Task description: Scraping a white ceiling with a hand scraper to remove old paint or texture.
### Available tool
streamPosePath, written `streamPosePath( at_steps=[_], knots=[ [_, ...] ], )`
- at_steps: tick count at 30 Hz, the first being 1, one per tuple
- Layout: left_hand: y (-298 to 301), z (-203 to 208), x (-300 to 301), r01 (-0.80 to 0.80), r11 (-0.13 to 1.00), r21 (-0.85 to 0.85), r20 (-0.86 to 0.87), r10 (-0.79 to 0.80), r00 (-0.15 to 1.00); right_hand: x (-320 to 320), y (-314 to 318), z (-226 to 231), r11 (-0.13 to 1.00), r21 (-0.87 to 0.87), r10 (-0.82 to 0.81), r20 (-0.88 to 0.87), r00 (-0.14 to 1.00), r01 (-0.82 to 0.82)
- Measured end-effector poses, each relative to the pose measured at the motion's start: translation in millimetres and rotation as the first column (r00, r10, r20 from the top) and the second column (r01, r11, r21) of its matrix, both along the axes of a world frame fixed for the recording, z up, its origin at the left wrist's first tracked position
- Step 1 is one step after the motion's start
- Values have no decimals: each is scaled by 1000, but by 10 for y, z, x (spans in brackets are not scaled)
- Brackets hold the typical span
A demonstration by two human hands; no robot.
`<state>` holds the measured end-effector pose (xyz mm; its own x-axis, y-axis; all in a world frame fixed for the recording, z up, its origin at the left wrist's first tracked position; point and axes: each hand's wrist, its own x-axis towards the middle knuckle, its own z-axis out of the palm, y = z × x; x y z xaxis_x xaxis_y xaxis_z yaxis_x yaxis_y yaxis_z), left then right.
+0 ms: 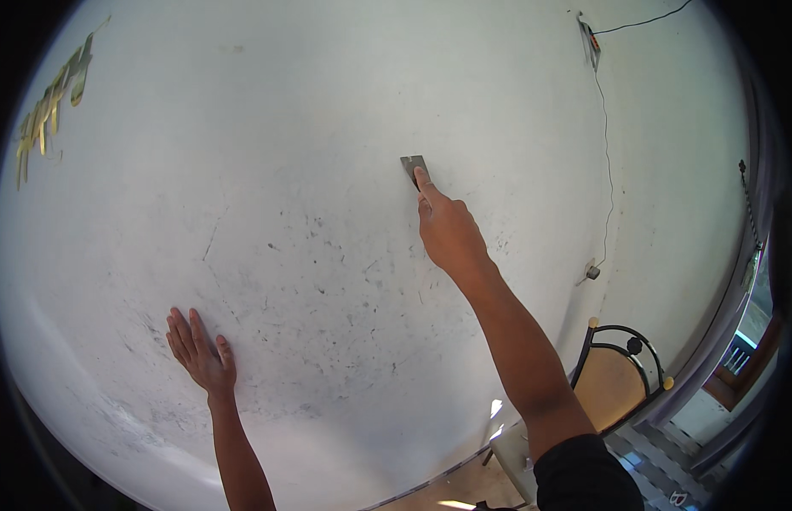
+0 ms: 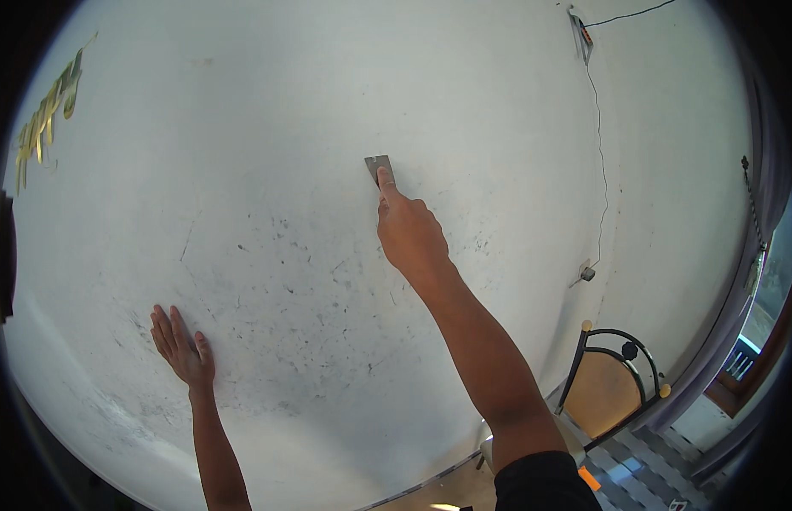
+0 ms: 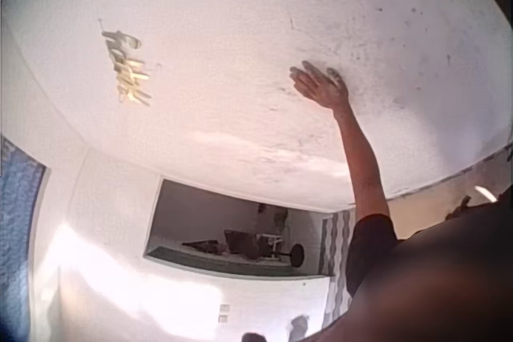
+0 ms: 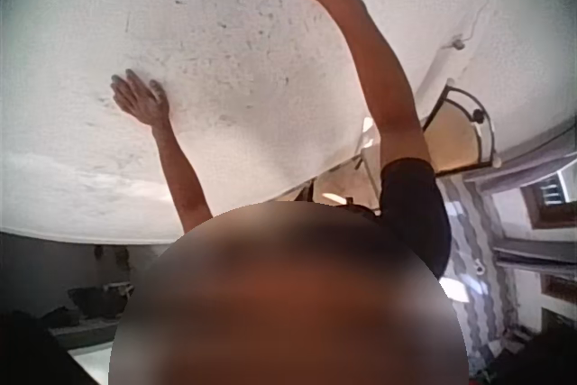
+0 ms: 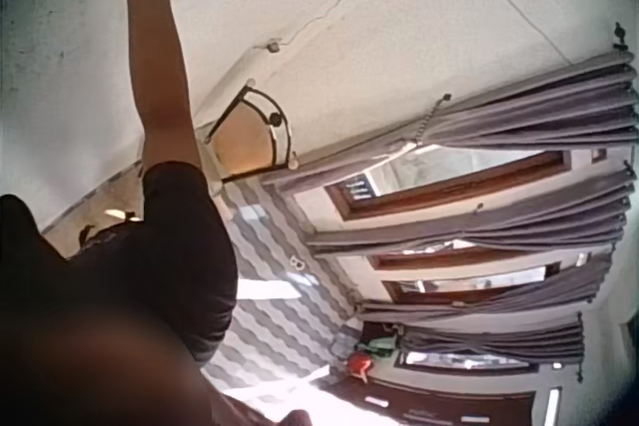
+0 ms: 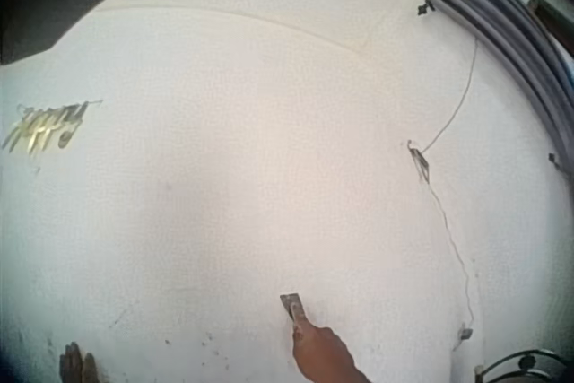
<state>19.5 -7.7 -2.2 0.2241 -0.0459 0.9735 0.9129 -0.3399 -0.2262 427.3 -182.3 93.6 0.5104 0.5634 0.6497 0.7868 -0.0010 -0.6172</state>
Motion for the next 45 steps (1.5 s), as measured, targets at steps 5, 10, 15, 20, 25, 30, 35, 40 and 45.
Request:
streamPosePath(
  at_steps=[5, 10, 15, 20, 25, 30, 35, 40, 45],
  knots=[
    [-22, -5, -19, -1, 1000, -7, 10, 1, 1000, -76, 45, -148, 1000, 6, 8, -7, 1000, -8],
    [7, -8, -9, -3, 1000, 0, -1, 3, 1000, -46, 3, 86, 1000, -4, 9, -25, 1000, -9],
    [-19, -10, -22, 6, 1000, -2, 5, -6, 1000, -35, 92, -76, 1000, 26, -15, 33, 999, 14],
    [6, -5, 3, 13, 1000, 1, 1, -13, 1000, -42, 0, 283, 1000, 7, 0, -76, 997, 0],
    [-14, 1, -28, 6, 1000, 0, 5, -6, 1000, -17, 123, 43, 999, 42, -30, 31, 999, 28],
    [-3, 14, 10, 1, 1000, -3, 7, -1, 1000, 74, 120, 316, 994, 107, -24, 11, 1000, 23],
    [-26, -13, -55, -17, 1000, -5, 5, 17, 1000, -6, 103, 46, 1000, 14, 10, 8, 1000, -10],
    [28, -11, -31, 14, 1000, 6, -10, -14, 1000, 171, 222, 186, 957, 262, -178, 186, 966, 125],
    [-2, 81, -49, 26, 1000, 0, -42, -26, 999, 185, 260, -76, 969, 245, -93, 227, 969, 36]
  ],
)
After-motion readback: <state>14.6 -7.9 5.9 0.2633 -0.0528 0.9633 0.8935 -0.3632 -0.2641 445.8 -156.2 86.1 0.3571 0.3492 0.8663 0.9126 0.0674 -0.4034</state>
